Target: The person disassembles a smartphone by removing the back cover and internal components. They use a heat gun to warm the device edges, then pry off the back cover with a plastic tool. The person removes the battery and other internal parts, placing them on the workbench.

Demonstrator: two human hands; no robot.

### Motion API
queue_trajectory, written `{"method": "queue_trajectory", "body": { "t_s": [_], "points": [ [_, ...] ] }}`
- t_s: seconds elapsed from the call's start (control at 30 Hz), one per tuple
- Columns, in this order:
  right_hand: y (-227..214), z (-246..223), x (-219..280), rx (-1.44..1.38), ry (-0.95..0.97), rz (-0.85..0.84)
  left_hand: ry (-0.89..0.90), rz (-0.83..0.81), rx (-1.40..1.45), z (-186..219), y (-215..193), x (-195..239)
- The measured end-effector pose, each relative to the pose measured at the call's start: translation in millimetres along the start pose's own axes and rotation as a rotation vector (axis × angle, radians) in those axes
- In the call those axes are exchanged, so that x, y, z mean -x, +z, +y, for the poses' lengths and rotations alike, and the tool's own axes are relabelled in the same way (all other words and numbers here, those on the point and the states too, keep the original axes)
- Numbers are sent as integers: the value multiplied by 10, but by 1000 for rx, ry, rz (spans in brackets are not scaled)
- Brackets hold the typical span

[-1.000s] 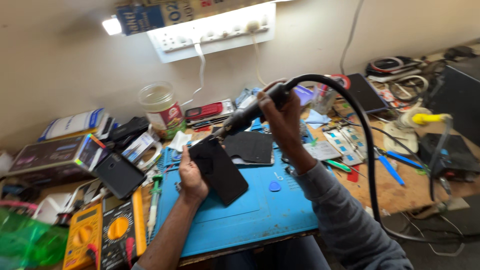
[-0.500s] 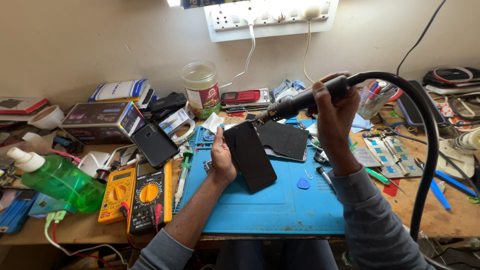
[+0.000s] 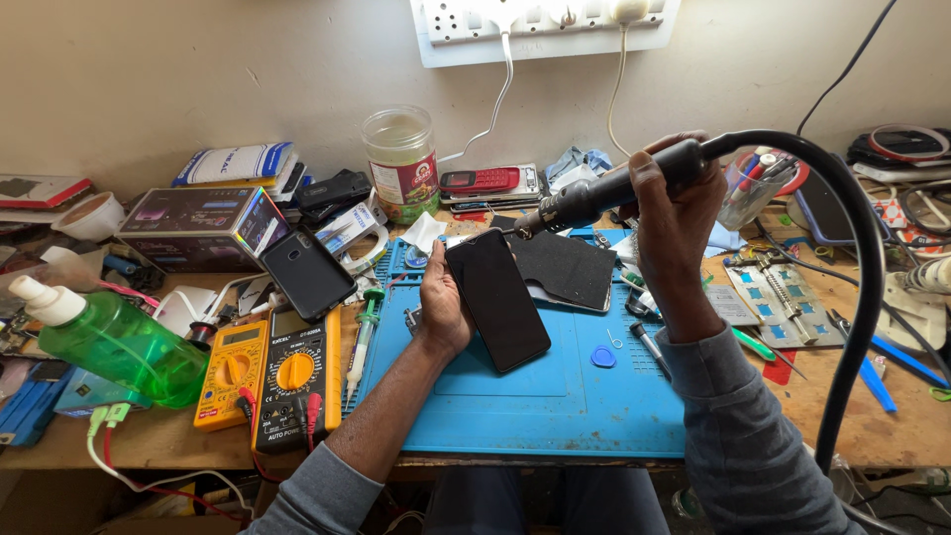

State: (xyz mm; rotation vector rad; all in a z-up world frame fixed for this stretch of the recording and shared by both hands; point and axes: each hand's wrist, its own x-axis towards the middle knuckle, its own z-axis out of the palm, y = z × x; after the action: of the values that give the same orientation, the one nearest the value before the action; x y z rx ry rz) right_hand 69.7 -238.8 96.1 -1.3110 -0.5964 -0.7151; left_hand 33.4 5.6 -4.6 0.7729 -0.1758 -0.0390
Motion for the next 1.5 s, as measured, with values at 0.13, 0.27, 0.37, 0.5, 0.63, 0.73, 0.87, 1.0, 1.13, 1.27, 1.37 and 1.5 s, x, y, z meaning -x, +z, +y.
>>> {"method": "queue_trajectory", "body": {
  "t_s": [0.13, 0.27, 0.37, 0.5, 0.63, 0.73, 0.87, 1.0, 1.13, 1.27, 1.37, 1.5],
  "points": [
    [-22, 15, 2, 16, 1, -12, -10, -13, 46, -10, -26, -10],
    [-55, 39, 7, 37, -5, -15, 2, -16, 36, -18, -46, -14],
    [-80, 72, 30, 85, -33, -17, 7, -42, 43, -27, -61, -28],
    [-106, 104, 71, 111, 5, -3, 32, -88, 46, -30, -67, -36],
    [-123, 119, 113, 165, 11, -4, 39, -108, 38, -19, -58, -36],
    [-153, 150, 140, 229, 23, -7, 30, -112, 64, -26, -57, -32],
    [-200, 251, 140, 226, 66, 6, 34, -100, 44, -26, -61, -29],
    [-249, 357, 141, 297, 75, -27, 28, -91, 46, -22, -59, -30],
    [-274, 415, 167, 292, 48, -50, 43, -105, 41, -29, -67, -32],
    [-269, 418, 165, 186, 37, -100, 52, -78, 16, -41, -89, -41],
    [-240, 392, 161, 90, 56, -123, 45, -69, 21, -49, -111, -41],
    [-218, 332, 129, 144, 22, -193, 21, -65, 50, -47, -139, -64]
  ]
}}
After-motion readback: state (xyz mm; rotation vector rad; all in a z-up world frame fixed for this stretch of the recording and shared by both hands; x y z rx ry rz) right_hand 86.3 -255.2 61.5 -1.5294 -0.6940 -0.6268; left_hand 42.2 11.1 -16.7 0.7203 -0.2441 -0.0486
